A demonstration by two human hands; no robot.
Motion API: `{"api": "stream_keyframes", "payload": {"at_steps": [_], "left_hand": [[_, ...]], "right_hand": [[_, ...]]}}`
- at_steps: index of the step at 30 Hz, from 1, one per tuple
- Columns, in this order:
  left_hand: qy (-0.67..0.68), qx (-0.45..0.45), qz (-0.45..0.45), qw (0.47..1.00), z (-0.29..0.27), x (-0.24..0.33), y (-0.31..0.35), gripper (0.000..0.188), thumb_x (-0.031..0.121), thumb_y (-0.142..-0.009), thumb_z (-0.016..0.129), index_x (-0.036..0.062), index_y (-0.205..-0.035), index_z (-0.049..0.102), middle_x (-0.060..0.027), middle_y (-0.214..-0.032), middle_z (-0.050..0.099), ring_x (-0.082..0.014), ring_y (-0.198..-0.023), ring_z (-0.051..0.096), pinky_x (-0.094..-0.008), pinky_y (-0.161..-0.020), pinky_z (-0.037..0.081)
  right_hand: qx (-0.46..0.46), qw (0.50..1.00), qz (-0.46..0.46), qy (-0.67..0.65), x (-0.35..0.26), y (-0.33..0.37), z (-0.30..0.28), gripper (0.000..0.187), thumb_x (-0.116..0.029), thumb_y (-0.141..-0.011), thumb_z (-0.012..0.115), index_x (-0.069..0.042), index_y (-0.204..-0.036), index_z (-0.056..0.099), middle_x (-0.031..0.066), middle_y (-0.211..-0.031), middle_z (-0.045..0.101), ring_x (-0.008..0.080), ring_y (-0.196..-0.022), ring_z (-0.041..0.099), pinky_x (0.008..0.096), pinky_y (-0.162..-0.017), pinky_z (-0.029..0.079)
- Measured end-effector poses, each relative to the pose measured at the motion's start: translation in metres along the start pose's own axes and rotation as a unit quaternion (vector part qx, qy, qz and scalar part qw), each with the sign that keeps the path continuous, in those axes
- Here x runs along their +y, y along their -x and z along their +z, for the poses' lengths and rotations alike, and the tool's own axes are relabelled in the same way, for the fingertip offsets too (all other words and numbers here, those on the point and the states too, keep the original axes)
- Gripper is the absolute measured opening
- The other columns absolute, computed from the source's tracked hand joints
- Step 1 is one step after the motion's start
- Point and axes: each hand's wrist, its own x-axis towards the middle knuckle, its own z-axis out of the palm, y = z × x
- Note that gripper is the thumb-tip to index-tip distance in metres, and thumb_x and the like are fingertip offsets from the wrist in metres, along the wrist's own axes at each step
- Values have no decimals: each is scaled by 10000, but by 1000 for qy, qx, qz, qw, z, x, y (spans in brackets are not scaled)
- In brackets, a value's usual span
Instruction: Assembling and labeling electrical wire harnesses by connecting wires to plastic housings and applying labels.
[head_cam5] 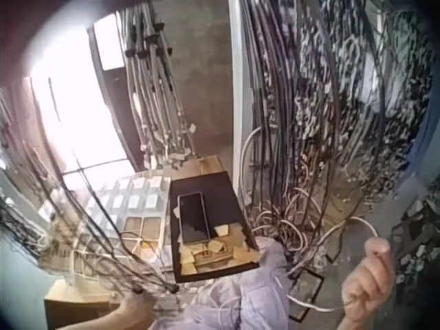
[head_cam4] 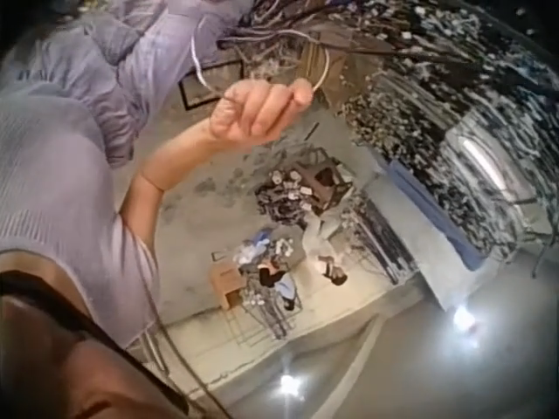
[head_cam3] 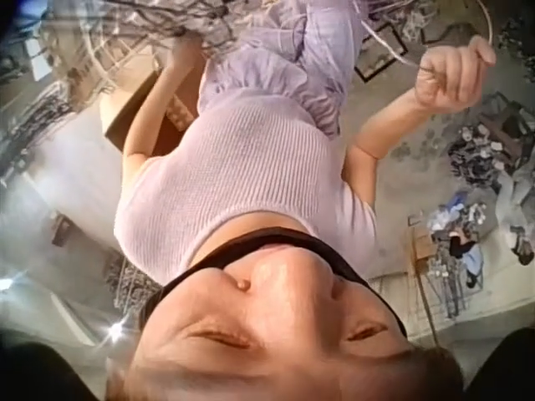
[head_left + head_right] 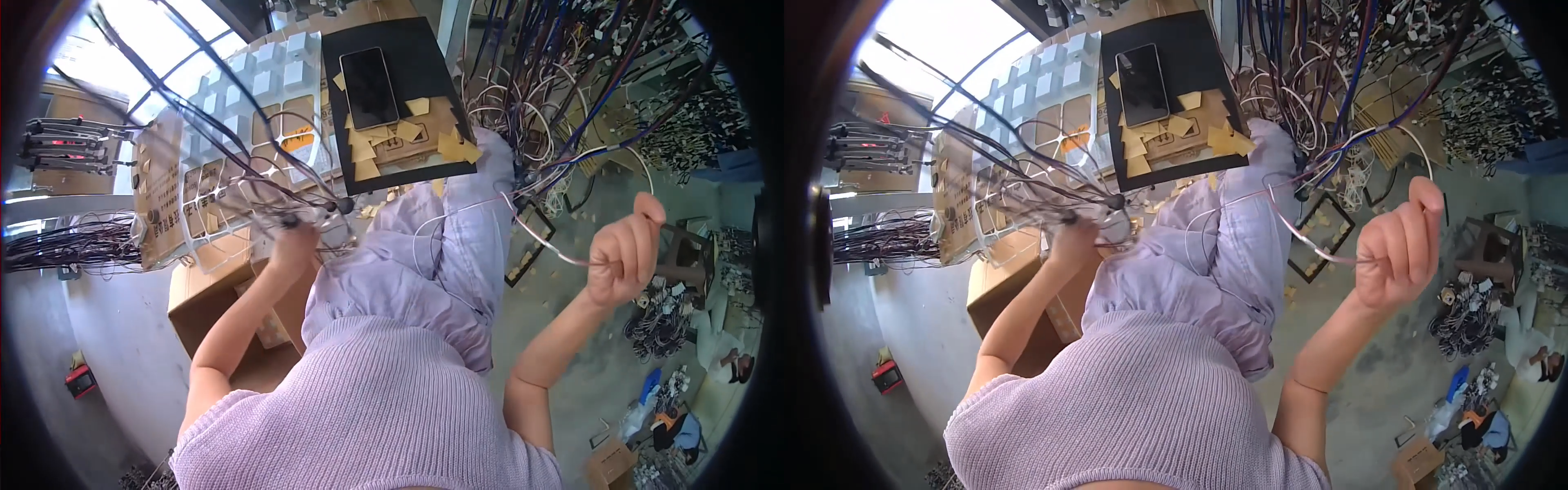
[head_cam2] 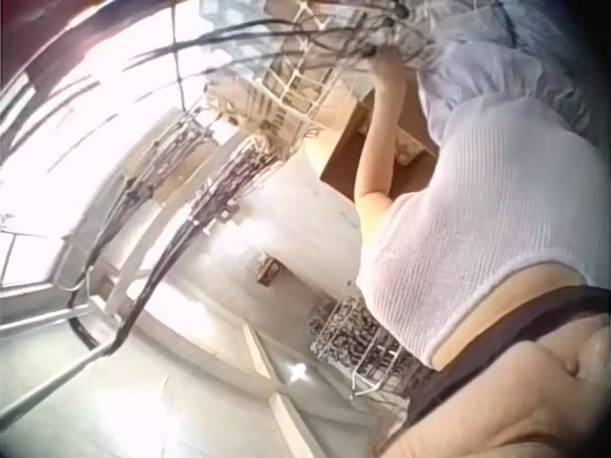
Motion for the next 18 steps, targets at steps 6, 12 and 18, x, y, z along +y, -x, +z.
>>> {"api": "stream_keyframes", "payload": {"at_steps": [6,12,18], "left_hand": [[434,44,61,898,-170,67,5,471,219,-854,633,46,-1276,517,-154,-1261,540,-288,-1121,546,-422,-865,505],[752,-158,246,590,-210,78,-4,265,216,-1003,455,21,-1115,595,-18,-804,547,-82,-696,521,-251,-642,440],[534,-49,106,838,-158,33,31,142,196,-905,557,80,-980,586,-112,-807,626,-320,-777,629,-410,-666,482]], "right_hand": [[108,928,57,353,70,6,6,153,-174,-1013,380,-41,-964,435,43,-486,439,112,-328,342,237,-317,256],[136,907,-54,395,61,-11,-9,198,-152,-992,460,8,-1031,571,-15,-651,447,49,-503,355,203,-452,278],[231,343,-415,810,37,4,-27,389,-132,-952,558,73,-1257,429,139,-1044,562,196,-903,568,267,-800,476]]}}
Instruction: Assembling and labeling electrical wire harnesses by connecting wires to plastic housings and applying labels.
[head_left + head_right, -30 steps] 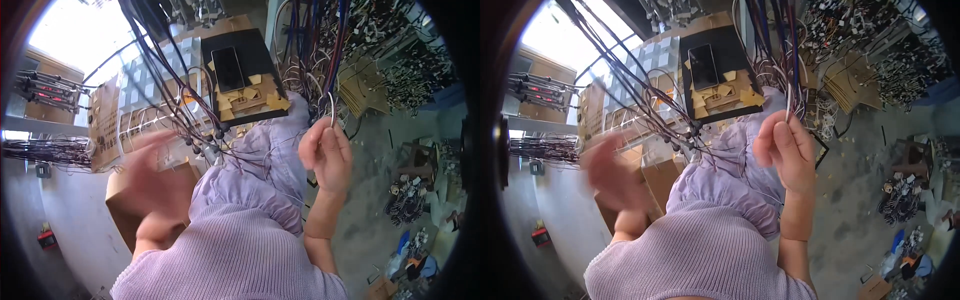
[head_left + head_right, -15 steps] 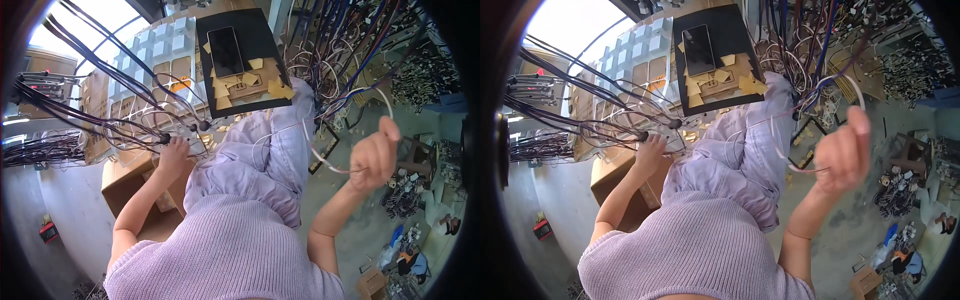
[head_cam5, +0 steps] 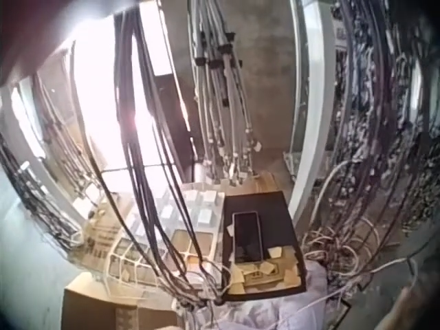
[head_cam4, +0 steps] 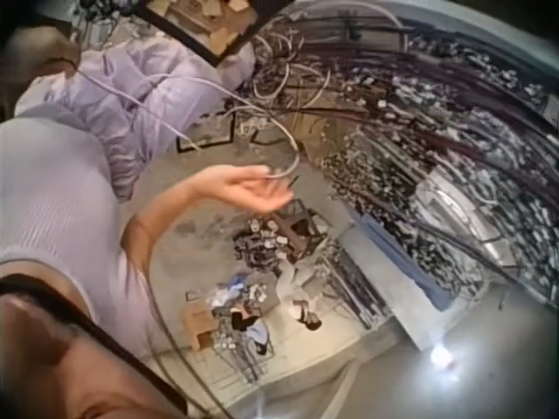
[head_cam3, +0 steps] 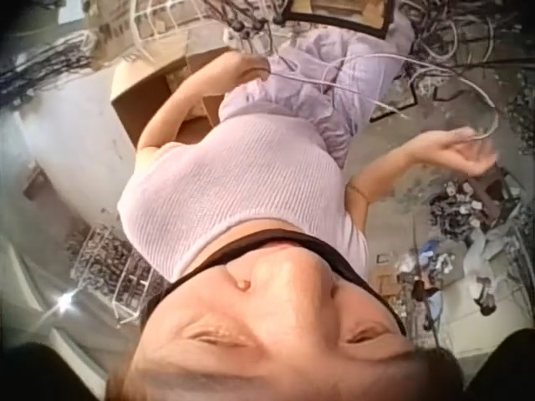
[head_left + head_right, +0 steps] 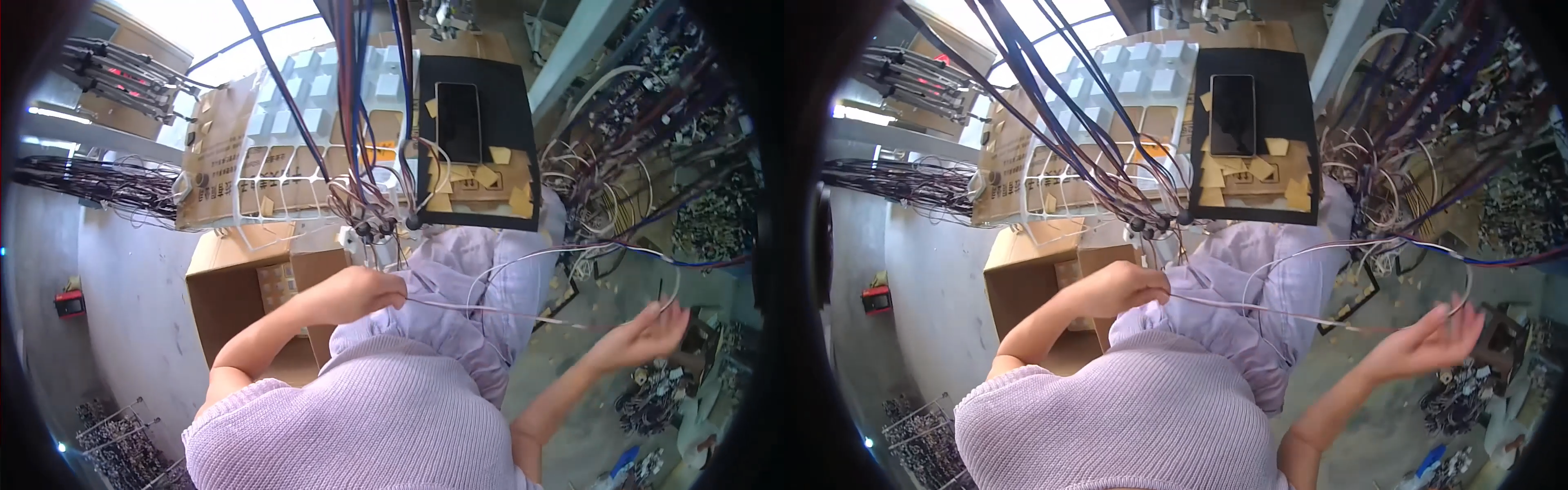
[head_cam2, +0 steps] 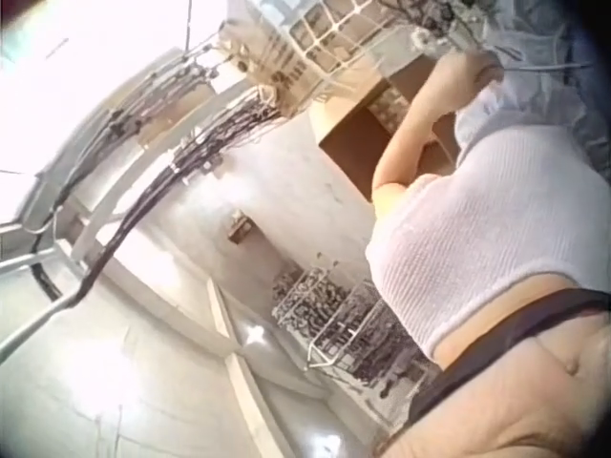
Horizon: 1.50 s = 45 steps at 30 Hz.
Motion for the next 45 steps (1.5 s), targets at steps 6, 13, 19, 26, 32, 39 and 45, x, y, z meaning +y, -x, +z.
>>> {"api": "stream_keyframes", "payload": {"at_steps": [6,13,19,26,32,39,45], "left_hand": [[-85,84,245,962,17,35,-18,196,213,-855,635,61,-975,602,-84,-796,604,-271,-654,613,-376,-567,505],[71,458,0,886,-157,-76,-4,388,165,-781,726,1,-1114,615,-115,-1009,665,-250,-925,643,-352,-838,493],[-336,178,-79,922,-232,-163,-33,751,161,-665,809,57,-1327,470,-160,-1398,408,-345,-1248,445,-386,-1043,393],[-422,207,48,882,-219,-160,-34,440,159,-693,763,62,-1026,493,-156,-1191,573,-385,-1068,554,-419,-884,468],[-305,277,-64,909,-197,-149,-30,716,162,-619,817,69,-1243,478,-147,-1267,516,-363,-1176,489,-407,-992,414],[-310,272,-52,910,-204,-147,-32,709,149,-574,831,35,-1185,489,-176,-1189,555,-373,-1112,538,-405,-923,454],[-321,274,-88,902,-186,-140,-25,667,160,-618,819,26,-1173,473,-197,-1149,582,-392,-1092,550,-422,-913,444]], "right_hand": [[-669,707,-25,-228,-113,79,19,430,-306,-847,658,-28,-1157,551,194,-931,636,368,-825,635,396,-698,504],[-661,669,190,-280,-78,112,24,247,-189,-969,500,-11,-812,569,62,-678,573,163,-597,539,285,-575,427],[-675,635,246,-284,-64,106,30,265,-178,-980,482,-6,-790,548,14,-673,524,84,-606,445,247,-565,386],[-656,672,233,-255,-55,122,35,254,-167,-967,502,6,-795,571,53,-688,566,115,-614,507,257,-575,407],[-671,670,219,-230,-52,127,41,256,-212,-962,514,-7,-826,584,119,-696,597,232,-610,586,323,-581,447],[-657,691,199,-226,-52,130,40,255,-211,-957,515,-6,-822,584,135,-696,599,280,-625,600,345,-589,457],[-643,699,223,-220,-51,136,42,252,-193,-951,517,2,-808,586,140,-682,597,270,-606,595,339,-580,453]]}}
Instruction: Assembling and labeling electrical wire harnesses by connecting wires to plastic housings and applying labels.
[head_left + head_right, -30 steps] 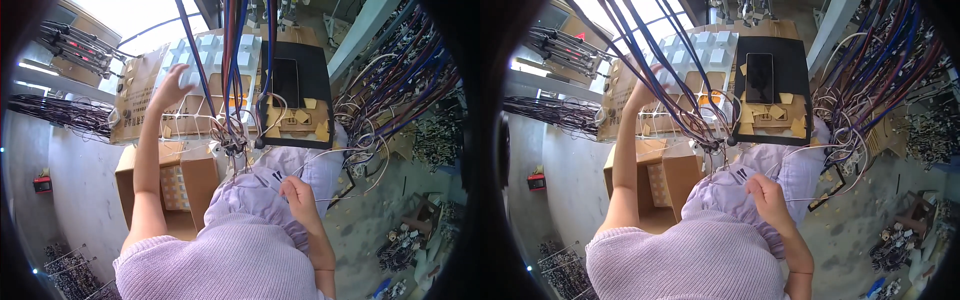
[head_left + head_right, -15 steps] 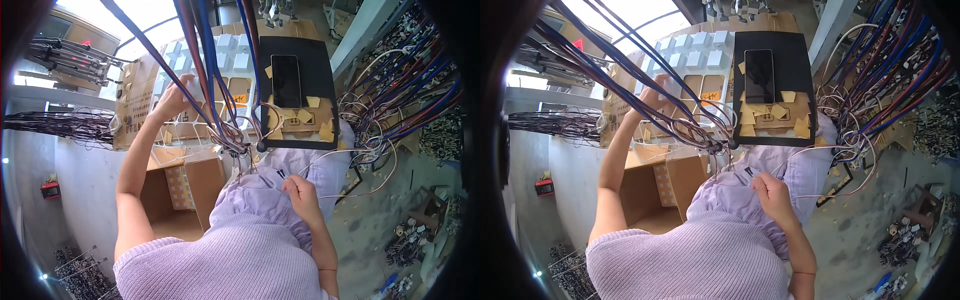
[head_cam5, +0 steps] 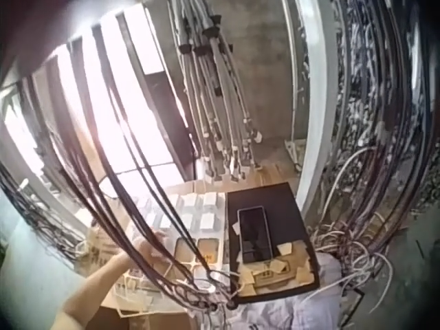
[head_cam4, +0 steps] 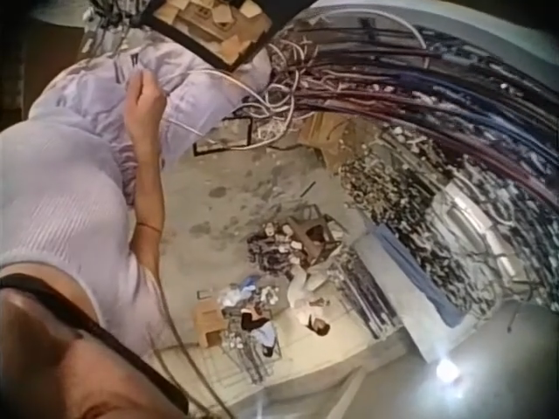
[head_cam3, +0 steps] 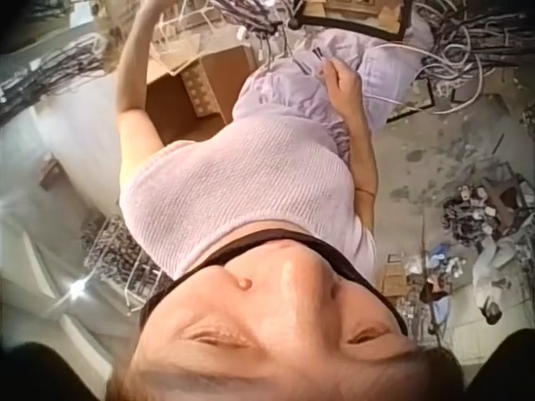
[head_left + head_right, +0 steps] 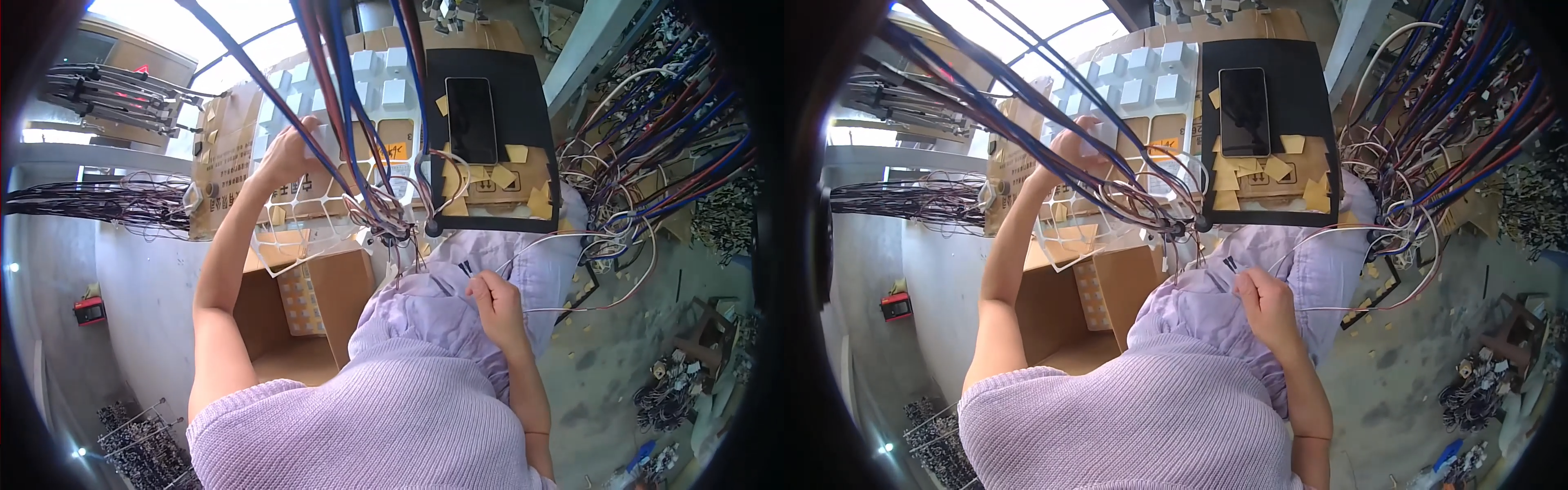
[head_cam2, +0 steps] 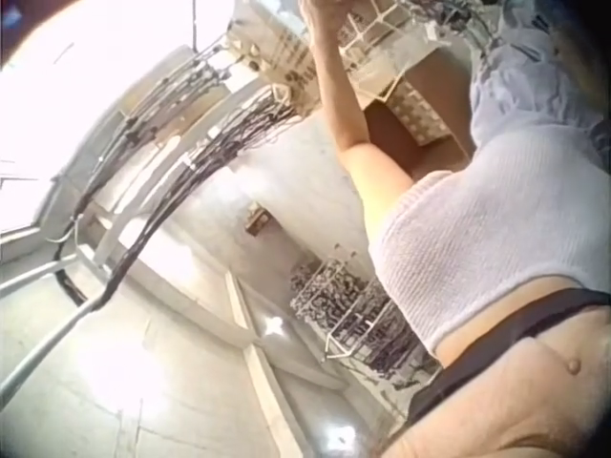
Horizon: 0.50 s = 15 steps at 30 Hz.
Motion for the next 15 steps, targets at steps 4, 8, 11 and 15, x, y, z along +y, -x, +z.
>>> {"api": "stream_keyframes", "payload": {"at_steps": [4,8,11,15], "left_hand": [[71,54,26,996,8,-2,5,675,181,-638,816,51,-1197,462,-182,-1192,522,-379,-1116,514,-416,-950,418],[53,-27,-2,998,-5,-22,-4,662,261,-690,806,42,-1248,527,-163,-1212,542,-311,-1093,554,-378,-919,459],[87,-40,23,995,-10,-26,-5,641,312,-798,731,51,-1328,484,-170,-1234,549,-295,-1144,532,-365,-979,417],[119,-59,25,991,-9,-33,-8,568,344,-886,621,60,-1352,465,-184,-1262,537,-303,-1154,523,-371,-975,412]], "right_hand": [[3,1000,2,-6,2,-2,0,249,-187,-950,518,5,-807,586,142,-673,592,268,-598,592,338,-573,449],[6,1000,-19,-8,6,-1,2,254,-166,-964,504,9,-787,557,82,-673,547,138,-612,506,273,-583,411],[10,1000,-24,-6,8,1,5,253,-167,-963,504,8,-788,557,83,-669,546,137,-611,506,275,-584,413],[-23,1000,8,-6,-3,0,8,249,-173,-958,508,6,-793,561,86,-661,552,146,-597,511,281,-575,414]]}}
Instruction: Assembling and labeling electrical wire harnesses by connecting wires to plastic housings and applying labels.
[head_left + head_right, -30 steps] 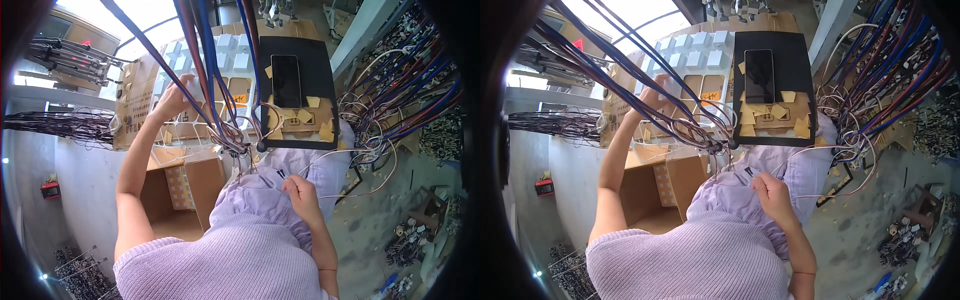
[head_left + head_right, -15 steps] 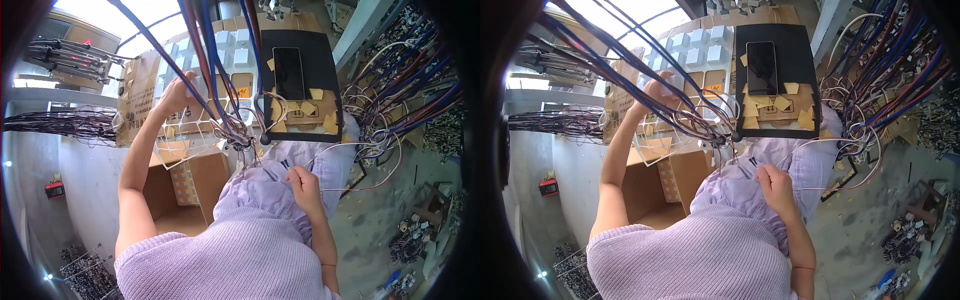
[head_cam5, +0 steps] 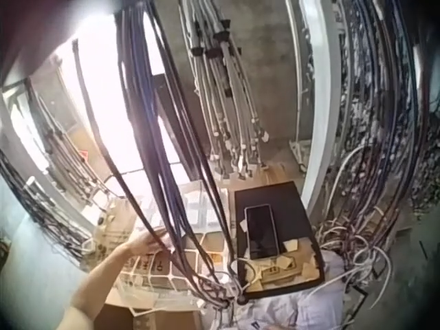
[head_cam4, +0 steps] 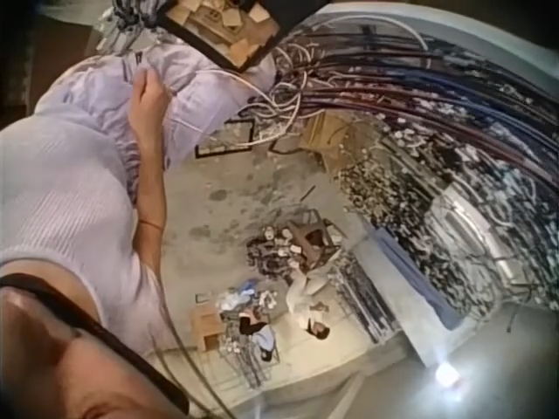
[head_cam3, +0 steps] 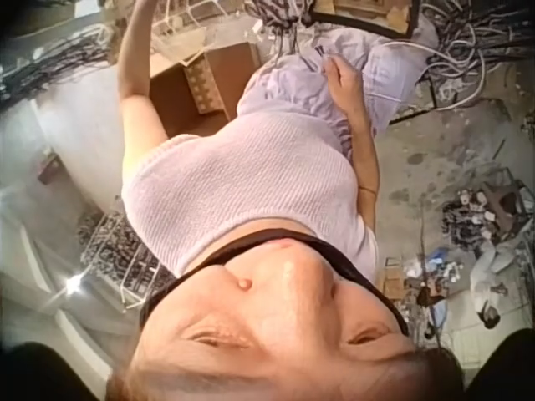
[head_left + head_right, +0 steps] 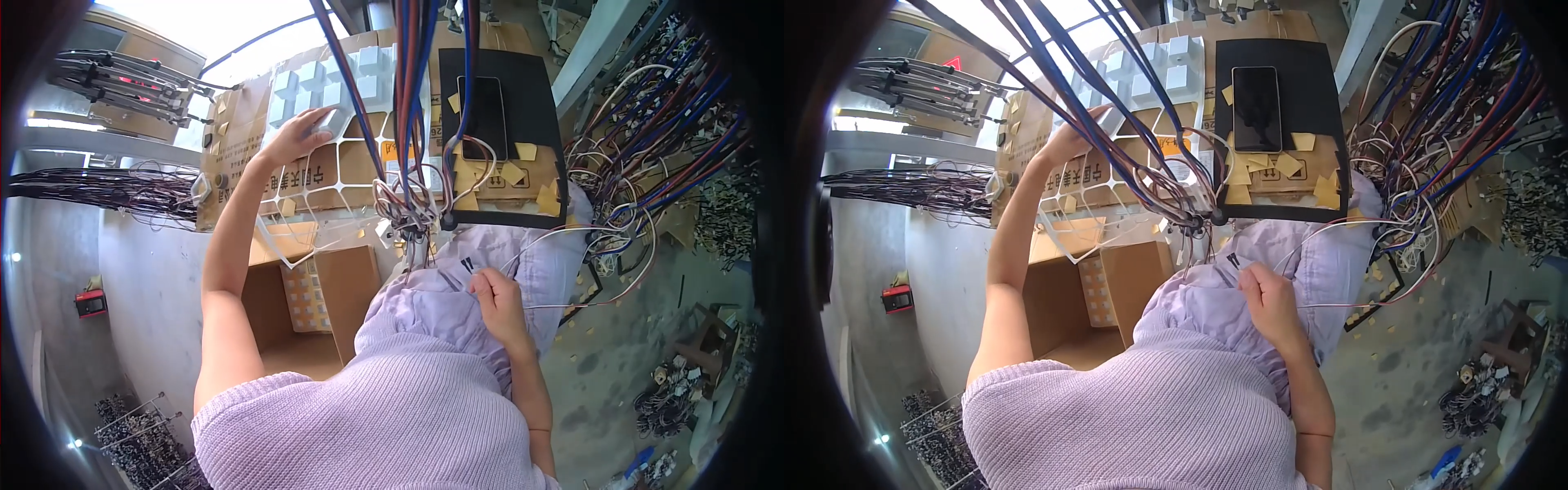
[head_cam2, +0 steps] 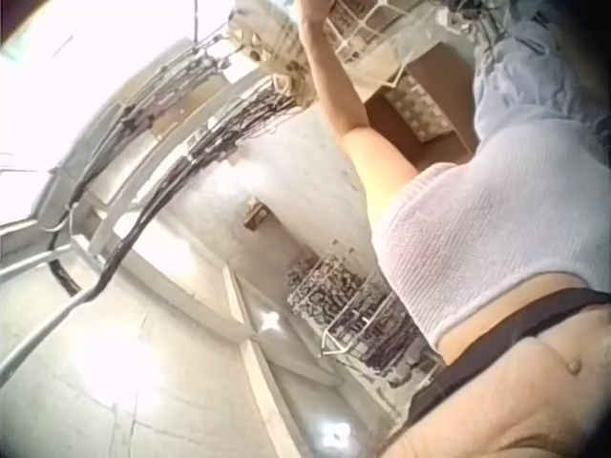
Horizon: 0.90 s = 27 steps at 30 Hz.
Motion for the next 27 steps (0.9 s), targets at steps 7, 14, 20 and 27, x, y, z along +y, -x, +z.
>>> {"api": "stream_keyframes", "payload": {"at_steps": [7,14,20,27], "left_hand": [[140,32,-53,988,3,1,10,526,373,-978,469,62,-1399,414,-156,-1309,498,-264,-1223,454,-344,-1040,331],[258,68,-95,959,4,-2,11,453,321,-1016,407,64,-1387,436,-85,-1322,500,-168,-1201,440,-300,-1029,329],[349,198,-167,901,12,-11,9,600,428,-996,421,-21,-1394,396,-84,-1367,464,-158,-1269,388,-295,-1073,291],[474,147,-150,855,-1,-16,2,668,526,-991,326,-30,-1344,443,-113,-1247,579,-213,-1124,572,-329,-1013,409]], "right_hand": [[-11,999,-35,10,3,-1,13,221,-158,-932,517,10,-794,558,155,-708,595,317,-662,604,366,-597,451],[-15,999,-37,13,6,-1,20,219,-147,-925,521,14,-781,555,164,-705,588,336,-665,593,374,-602,446],[-29,999,-24,26,9,2,25,224,-161,-927,513,3,-782,559,165,-711,593,343,-668,594,385,-603,445],[-40,998,-4,40,7,3,26,238,-184,-933,502,-6,-786,563,165,-707,595,344,-669,597,390,-602,447]]}}
